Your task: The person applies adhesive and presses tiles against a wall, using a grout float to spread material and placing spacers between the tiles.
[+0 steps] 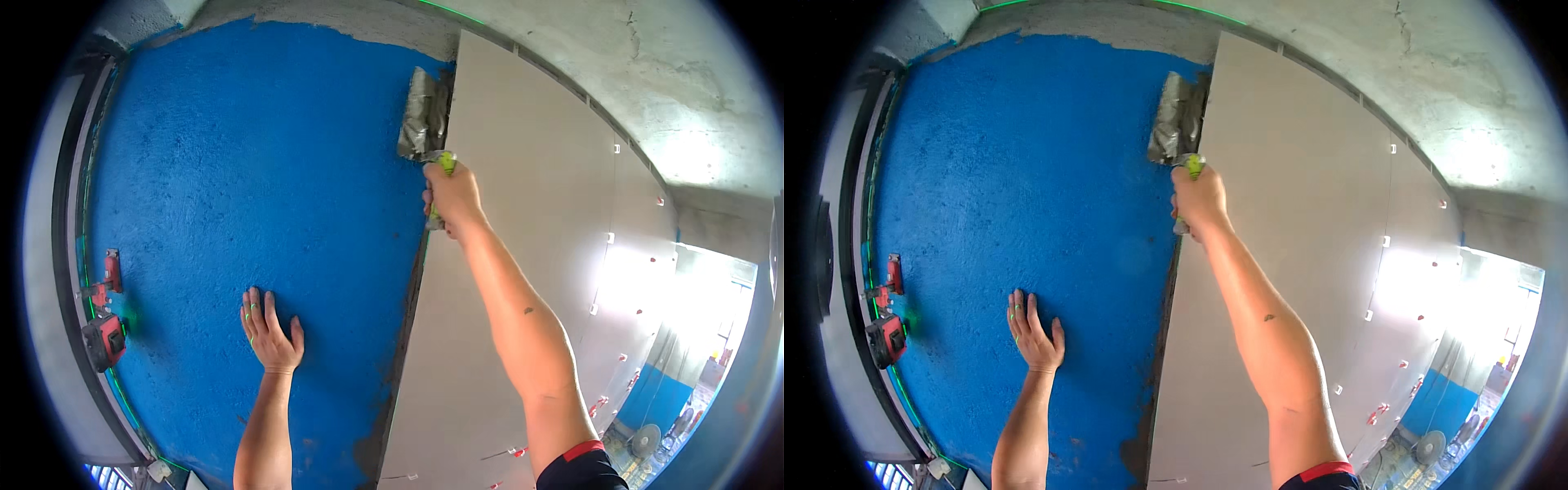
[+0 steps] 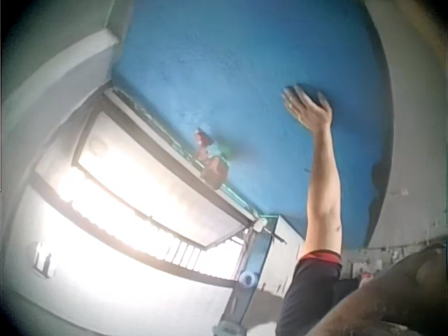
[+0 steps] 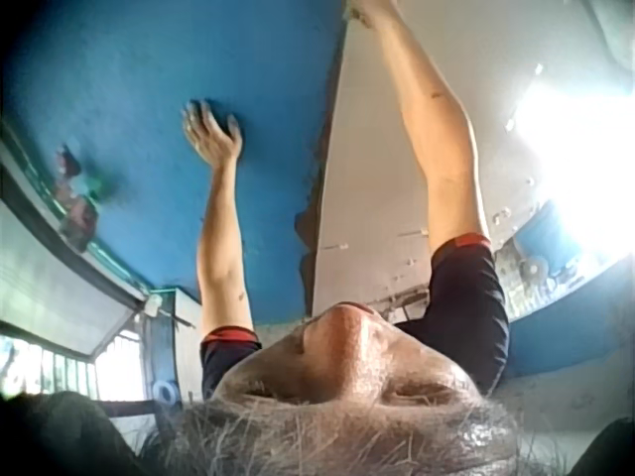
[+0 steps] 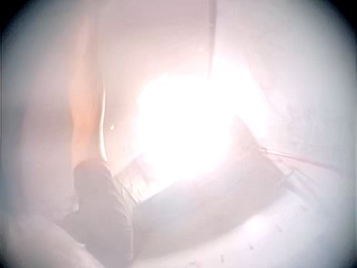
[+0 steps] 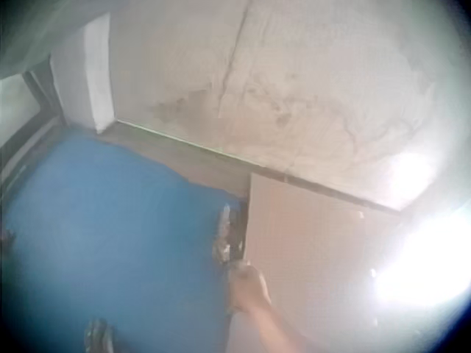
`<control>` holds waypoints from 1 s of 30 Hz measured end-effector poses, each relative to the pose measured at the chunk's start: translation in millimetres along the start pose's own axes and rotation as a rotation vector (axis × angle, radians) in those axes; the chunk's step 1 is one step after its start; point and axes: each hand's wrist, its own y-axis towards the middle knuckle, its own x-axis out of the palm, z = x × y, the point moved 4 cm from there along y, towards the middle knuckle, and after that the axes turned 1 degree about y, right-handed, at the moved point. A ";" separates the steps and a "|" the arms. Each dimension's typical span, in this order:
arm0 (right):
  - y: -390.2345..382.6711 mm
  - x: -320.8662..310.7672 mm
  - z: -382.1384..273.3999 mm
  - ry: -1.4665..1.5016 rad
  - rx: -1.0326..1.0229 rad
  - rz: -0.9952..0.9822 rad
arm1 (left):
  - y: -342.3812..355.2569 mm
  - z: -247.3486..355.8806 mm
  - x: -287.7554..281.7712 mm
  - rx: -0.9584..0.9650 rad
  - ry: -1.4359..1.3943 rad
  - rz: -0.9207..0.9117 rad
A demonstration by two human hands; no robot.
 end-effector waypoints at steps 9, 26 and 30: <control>-15.7 7.5 -8.1 0.018 -0.177 0.082 | -0.9 -2.7 0.6 -0.001 0.010 -0.002; 149.7 -43.4 -56.7 0.449 -0.086 -0.017 | -3.7 -4.0 -1.4 -0.011 -0.005 -0.018; 157.0 -58.8 -51.7 0.558 -0.113 -0.002 | 0.0 -5.1 -2.2 0.003 -0.015 0.000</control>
